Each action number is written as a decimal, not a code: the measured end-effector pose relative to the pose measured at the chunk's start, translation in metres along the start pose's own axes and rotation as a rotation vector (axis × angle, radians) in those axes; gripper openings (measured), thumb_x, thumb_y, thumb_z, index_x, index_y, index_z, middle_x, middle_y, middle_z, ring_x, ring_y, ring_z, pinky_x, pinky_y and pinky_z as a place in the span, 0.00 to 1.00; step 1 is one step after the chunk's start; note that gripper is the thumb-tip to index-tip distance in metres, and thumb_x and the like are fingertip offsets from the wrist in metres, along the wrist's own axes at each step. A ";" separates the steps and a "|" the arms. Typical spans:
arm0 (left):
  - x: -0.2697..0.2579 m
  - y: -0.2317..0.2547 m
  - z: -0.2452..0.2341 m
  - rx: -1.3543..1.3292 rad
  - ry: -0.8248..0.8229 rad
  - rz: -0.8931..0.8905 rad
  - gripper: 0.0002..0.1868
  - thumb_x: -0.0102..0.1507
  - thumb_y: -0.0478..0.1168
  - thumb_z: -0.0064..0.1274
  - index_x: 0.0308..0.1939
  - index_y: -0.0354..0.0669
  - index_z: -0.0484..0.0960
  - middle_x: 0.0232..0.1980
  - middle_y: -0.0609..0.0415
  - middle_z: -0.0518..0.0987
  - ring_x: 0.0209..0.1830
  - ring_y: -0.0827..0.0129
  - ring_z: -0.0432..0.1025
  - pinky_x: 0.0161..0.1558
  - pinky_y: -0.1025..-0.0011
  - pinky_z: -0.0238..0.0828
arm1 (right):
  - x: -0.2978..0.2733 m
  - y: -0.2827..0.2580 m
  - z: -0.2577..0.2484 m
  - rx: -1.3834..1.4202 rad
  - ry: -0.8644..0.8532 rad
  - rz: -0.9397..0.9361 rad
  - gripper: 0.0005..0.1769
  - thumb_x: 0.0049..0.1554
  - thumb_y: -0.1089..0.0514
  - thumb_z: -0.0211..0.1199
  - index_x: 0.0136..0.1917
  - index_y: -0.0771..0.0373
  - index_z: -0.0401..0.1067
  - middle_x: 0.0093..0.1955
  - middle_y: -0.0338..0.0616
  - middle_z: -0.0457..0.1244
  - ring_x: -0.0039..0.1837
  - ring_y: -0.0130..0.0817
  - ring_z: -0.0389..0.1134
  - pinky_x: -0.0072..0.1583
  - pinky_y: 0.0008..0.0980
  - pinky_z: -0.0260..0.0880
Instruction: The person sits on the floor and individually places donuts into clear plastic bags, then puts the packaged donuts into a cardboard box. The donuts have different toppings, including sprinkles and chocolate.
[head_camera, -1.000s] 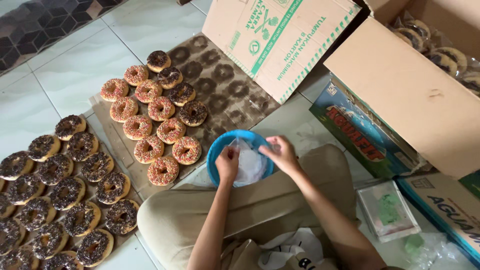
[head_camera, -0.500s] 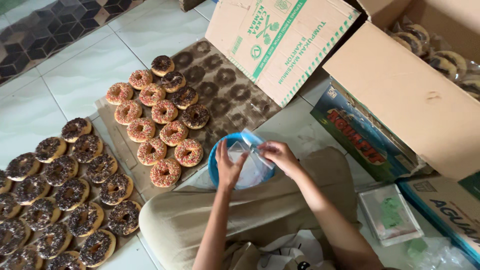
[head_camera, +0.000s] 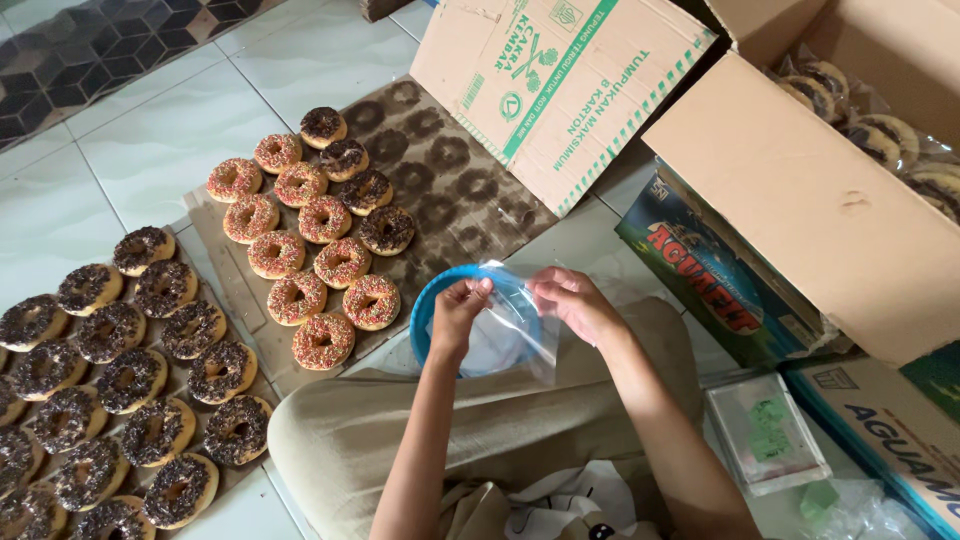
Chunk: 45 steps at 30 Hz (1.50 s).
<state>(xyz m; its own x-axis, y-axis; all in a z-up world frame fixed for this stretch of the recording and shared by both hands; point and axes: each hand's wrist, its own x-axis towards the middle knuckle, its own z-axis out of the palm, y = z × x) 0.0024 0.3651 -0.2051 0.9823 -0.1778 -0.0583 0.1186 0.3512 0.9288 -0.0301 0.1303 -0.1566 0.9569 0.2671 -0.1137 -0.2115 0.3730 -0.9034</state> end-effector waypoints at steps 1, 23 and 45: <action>0.000 -0.006 0.001 -0.022 0.028 -0.040 0.13 0.65 0.45 0.62 0.34 0.38 0.84 0.32 0.59 0.80 0.31 0.78 0.70 0.38 0.77 0.67 | 0.001 0.002 0.002 0.008 0.005 -0.022 0.14 0.59 0.56 0.66 0.54 0.66 0.76 0.47 0.42 0.69 0.50 0.28 0.69 0.53 0.30 0.70; 0.026 -0.024 0.027 0.129 -0.286 -0.055 0.24 0.77 0.53 0.52 0.38 0.35 0.75 0.33 0.53 0.72 0.34 0.69 0.64 0.37 0.71 0.64 | 0.008 0.046 -0.003 0.128 -0.014 -0.095 0.28 0.67 0.43 0.63 0.29 0.58 0.68 0.29 0.45 0.64 0.33 0.38 0.68 0.41 0.41 0.71; -0.014 0.014 0.032 -0.734 0.118 -0.366 0.47 0.65 0.72 0.32 0.79 0.46 0.51 0.79 0.42 0.53 0.78 0.50 0.50 0.72 0.44 0.47 | -0.007 -0.010 0.089 -0.628 -0.201 -0.350 0.41 0.70 0.30 0.41 0.86 0.56 0.46 0.90 0.55 0.39 0.90 0.45 0.36 0.84 0.51 0.33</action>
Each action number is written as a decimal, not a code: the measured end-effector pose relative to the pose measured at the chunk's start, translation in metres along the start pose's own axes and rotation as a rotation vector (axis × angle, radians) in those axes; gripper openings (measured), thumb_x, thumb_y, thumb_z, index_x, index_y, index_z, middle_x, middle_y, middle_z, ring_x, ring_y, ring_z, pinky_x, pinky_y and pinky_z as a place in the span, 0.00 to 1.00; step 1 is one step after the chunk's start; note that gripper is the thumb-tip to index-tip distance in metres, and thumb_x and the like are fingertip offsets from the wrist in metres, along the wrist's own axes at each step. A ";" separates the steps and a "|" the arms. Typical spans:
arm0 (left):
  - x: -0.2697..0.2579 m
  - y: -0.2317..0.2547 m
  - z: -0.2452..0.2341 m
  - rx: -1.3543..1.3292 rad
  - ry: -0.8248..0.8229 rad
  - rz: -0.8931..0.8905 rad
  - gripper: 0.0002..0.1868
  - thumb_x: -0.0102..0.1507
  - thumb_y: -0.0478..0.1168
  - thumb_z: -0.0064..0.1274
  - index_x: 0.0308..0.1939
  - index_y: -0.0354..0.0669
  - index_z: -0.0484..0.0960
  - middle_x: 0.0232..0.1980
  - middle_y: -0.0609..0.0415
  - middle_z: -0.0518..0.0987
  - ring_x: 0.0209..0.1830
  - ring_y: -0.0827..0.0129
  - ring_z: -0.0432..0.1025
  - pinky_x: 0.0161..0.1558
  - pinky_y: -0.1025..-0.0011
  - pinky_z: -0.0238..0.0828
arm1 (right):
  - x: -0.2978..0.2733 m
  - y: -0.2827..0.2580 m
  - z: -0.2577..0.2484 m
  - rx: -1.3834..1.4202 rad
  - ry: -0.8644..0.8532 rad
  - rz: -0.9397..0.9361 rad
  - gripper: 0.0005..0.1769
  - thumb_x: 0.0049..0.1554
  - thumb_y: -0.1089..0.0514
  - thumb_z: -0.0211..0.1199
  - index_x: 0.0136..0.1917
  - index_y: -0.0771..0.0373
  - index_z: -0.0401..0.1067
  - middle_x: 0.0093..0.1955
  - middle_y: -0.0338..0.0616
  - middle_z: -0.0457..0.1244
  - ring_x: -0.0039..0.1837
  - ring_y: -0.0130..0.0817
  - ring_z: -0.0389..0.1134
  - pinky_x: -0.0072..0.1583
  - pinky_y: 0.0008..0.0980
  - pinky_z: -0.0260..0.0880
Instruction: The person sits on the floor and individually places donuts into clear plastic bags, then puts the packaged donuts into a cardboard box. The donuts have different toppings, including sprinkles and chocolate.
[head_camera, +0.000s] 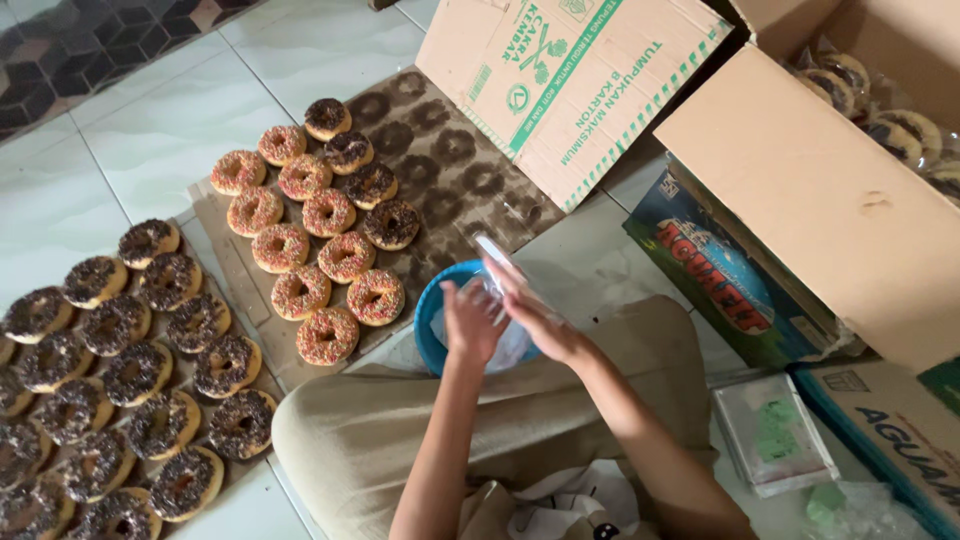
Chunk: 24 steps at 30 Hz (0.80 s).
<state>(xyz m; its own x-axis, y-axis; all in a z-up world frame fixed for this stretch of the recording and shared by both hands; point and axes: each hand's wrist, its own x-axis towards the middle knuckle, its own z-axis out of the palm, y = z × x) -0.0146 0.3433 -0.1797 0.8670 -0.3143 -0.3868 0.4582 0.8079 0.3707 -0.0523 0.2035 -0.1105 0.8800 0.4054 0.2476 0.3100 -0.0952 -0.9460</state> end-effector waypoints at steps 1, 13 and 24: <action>-0.003 0.007 -0.005 -0.015 -0.010 0.031 0.47 0.64 0.72 0.33 0.78 0.47 0.52 0.78 0.41 0.54 0.77 0.49 0.52 0.71 0.43 0.48 | 0.000 0.008 0.001 -0.026 -0.029 0.066 0.43 0.68 0.30 0.43 0.85 0.56 0.47 0.90 0.53 0.33 0.85 0.46 0.43 0.80 0.49 0.40; 0.049 0.072 -0.059 0.137 -0.026 0.239 0.17 0.63 0.43 0.53 0.52 0.39 0.72 0.55 0.50 0.74 0.54 0.57 0.72 0.59 0.52 0.70 | 0.017 0.023 -0.013 0.089 -0.376 0.295 0.31 0.62 0.46 0.61 0.72 0.66 0.65 0.70 0.53 0.63 0.62 0.41 0.69 0.64 0.42 0.71; 0.073 0.236 -0.069 -0.112 0.209 0.370 0.30 0.61 0.53 0.49 0.63 0.40 0.68 0.62 0.39 0.70 0.60 0.49 0.71 0.63 0.45 0.69 | 0.112 0.203 -0.064 -0.818 0.416 0.130 0.32 0.51 0.53 0.72 0.65 0.66 0.67 0.64 0.62 0.63 0.66 0.58 0.65 0.64 0.46 0.66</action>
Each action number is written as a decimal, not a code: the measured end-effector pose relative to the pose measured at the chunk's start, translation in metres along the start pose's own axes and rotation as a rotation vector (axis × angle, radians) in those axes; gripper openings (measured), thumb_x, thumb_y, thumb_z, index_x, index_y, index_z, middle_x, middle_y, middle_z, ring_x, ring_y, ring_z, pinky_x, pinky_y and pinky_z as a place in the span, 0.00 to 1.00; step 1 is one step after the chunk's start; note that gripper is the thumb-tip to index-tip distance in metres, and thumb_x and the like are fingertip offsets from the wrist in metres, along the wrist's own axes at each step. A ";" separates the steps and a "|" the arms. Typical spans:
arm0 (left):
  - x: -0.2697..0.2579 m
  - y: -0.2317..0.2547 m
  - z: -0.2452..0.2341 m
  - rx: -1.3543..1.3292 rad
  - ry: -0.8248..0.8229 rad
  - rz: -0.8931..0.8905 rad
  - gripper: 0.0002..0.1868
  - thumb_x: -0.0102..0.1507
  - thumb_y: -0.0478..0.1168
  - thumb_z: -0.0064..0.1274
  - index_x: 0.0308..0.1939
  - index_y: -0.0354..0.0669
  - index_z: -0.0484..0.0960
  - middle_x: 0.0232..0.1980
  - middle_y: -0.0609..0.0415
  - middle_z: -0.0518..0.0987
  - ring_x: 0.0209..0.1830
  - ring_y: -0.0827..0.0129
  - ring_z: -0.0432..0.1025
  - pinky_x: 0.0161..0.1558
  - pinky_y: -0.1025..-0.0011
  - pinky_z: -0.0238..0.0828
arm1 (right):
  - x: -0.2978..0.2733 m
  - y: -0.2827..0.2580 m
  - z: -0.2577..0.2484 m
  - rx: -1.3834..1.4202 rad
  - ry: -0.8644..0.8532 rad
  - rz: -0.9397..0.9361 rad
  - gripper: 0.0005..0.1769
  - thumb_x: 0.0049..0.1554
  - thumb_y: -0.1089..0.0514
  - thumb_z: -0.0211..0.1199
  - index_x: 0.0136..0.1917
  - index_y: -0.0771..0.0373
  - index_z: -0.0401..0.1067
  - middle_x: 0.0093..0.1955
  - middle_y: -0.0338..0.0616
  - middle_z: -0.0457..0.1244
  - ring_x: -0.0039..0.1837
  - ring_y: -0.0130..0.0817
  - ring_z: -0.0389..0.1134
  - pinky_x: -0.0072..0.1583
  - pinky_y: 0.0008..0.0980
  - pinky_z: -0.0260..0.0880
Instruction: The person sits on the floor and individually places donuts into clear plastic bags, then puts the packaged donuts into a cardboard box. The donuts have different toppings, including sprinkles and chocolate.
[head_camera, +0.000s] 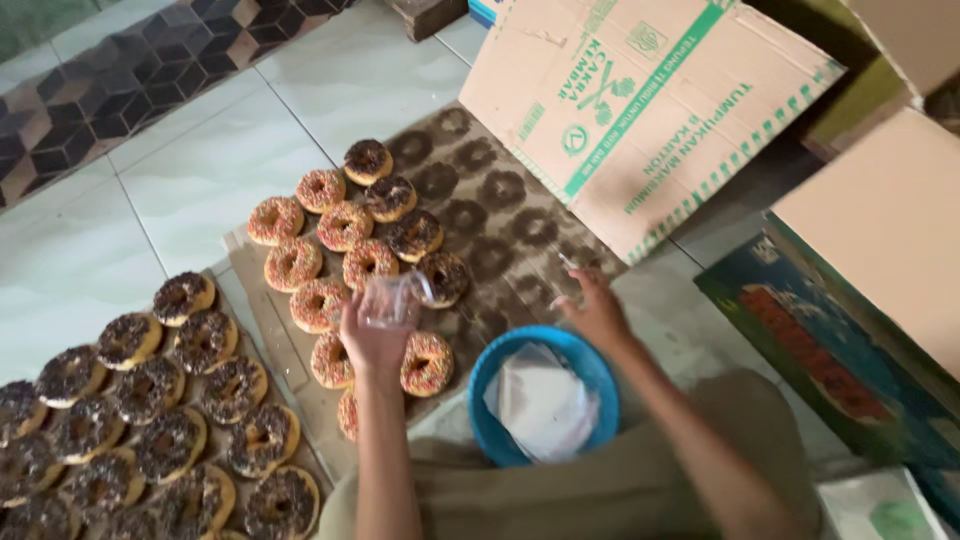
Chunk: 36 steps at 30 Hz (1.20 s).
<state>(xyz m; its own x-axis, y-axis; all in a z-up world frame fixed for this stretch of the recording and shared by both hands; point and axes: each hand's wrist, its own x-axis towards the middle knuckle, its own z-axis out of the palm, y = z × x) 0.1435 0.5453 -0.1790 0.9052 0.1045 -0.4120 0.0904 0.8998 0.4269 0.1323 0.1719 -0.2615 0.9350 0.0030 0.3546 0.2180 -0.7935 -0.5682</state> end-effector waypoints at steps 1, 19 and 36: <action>0.001 -0.004 -0.002 -0.024 -0.004 -0.012 0.30 0.62 0.52 0.49 0.63 0.39 0.69 0.63 0.38 0.71 0.60 0.48 0.71 0.64 0.46 0.69 | 0.011 -0.008 0.020 0.023 -0.015 -0.046 0.38 0.51 0.53 0.73 0.71 0.65 0.63 0.67 0.61 0.62 0.69 0.56 0.63 0.68 0.47 0.64; 0.025 -0.035 -0.021 -0.128 0.067 -0.104 0.28 0.63 0.53 0.48 0.61 0.39 0.68 0.61 0.39 0.71 0.60 0.47 0.68 0.63 0.45 0.67 | 0.087 -0.089 0.145 0.504 -0.349 0.074 0.75 0.42 0.44 0.85 0.84 0.59 0.35 0.84 0.65 0.43 0.82 0.58 0.46 0.78 0.50 0.46; -0.028 -0.150 0.059 -0.310 0.057 -0.057 0.43 0.61 0.61 0.50 0.71 0.43 0.53 0.68 0.33 0.59 0.65 0.41 0.61 0.64 0.42 0.61 | -0.065 -0.097 -0.131 1.141 0.126 0.314 0.64 0.47 0.69 0.73 0.84 0.54 0.35 0.62 0.54 0.62 0.65 0.41 0.67 0.62 0.42 0.75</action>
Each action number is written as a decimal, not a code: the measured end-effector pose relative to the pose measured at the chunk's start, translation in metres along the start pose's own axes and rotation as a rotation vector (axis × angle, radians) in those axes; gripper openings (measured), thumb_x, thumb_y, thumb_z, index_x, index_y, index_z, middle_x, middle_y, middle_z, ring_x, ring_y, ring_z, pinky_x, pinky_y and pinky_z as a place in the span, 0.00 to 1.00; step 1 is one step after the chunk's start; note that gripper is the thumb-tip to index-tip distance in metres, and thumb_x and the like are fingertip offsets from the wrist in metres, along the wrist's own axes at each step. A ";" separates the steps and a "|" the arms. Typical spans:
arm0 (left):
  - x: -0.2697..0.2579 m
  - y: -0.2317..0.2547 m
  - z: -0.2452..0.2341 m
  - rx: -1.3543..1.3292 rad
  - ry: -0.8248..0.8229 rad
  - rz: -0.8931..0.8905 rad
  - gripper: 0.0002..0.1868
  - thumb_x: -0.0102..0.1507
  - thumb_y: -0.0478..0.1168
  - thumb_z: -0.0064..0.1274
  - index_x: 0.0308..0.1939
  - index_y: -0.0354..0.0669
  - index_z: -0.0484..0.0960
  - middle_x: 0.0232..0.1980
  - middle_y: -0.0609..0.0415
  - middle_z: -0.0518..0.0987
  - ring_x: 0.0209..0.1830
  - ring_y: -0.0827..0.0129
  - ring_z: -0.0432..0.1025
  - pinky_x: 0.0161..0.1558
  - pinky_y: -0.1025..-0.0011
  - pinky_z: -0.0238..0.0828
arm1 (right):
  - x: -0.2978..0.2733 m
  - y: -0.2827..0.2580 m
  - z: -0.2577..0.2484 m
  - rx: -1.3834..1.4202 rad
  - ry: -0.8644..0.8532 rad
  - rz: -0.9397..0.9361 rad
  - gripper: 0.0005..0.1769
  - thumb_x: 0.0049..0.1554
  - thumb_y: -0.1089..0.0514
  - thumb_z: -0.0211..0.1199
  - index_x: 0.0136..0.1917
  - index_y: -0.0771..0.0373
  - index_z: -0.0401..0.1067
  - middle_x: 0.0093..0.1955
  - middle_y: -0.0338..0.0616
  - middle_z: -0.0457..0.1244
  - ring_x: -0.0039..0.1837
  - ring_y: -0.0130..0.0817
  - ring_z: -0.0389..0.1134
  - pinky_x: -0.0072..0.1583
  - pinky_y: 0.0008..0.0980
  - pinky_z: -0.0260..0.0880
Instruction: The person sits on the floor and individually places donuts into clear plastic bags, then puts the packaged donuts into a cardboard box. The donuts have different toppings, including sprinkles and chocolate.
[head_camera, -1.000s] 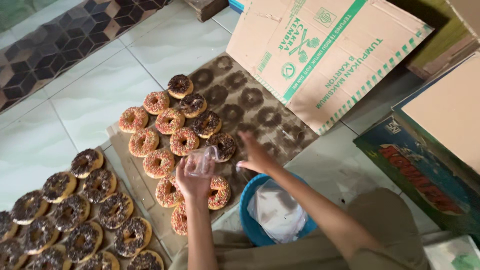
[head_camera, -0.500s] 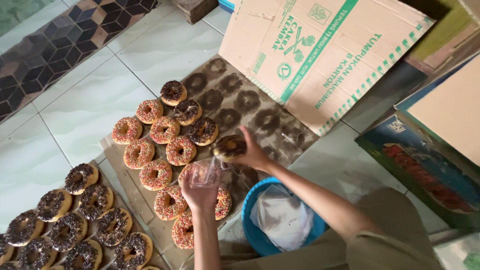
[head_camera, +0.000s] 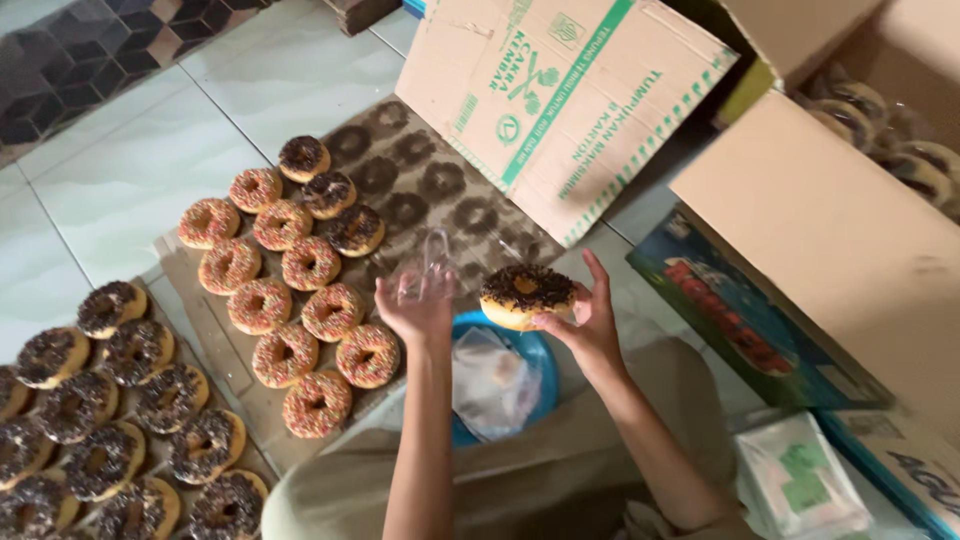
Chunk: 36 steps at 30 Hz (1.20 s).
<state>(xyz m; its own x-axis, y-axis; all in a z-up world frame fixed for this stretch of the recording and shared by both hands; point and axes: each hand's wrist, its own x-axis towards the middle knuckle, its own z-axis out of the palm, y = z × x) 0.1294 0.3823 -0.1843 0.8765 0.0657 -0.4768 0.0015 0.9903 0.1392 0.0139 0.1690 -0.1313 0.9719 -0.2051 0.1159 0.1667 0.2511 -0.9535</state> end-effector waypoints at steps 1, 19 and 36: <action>-0.007 -0.011 0.003 0.033 0.004 0.013 0.44 0.60 0.61 0.50 0.72 0.44 0.53 0.67 0.36 0.59 0.65 0.41 0.62 0.64 0.42 0.62 | -0.008 -0.012 0.000 -0.015 0.007 -0.031 0.64 0.47 0.69 0.73 0.84 0.54 0.35 0.62 0.53 0.61 0.65 0.40 0.66 0.62 0.42 0.75; -0.112 -0.053 -0.006 0.446 -0.488 0.193 0.41 0.59 0.44 0.44 0.79 0.54 0.56 0.83 0.47 0.51 0.77 0.46 0.58 0.69 0.43 0.58 | -0.054 -0.024 -0.003 -0.242 0.235 -0.291 0.56 0.52 0.66 0.74 0.83 0.62 0.42 0.62 0.50 0.64 0.63 0.34 0.67 0.65 0.33 0.69; -0.114 -0.084 -0.013 0.296 -0.317 -0.160 0.30 0.62 0.42 0.51 0.69 0.45 0.68 0.60 0.46 0.79 0.59 0.53 0.74 0.61 0.54 0.72 | -0.074 -0.010 0.002 -0.527 0.119 -0.289 0.66 0.49 0.61 0.78 0.87 0.63 0.37 0.73 0.59 0.63 0.75 0.44 0.66 0.76 0.41 0.62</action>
<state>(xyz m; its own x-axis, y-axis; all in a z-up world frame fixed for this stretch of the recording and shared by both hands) 0.0228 0.2935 -0.1526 0.9578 -0.1719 -0.2302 0.2462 0.9041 0.3492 -0.0595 0.1836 -0.1303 0.8693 -0.3073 0.3871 0.2863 -0.3254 -0.9012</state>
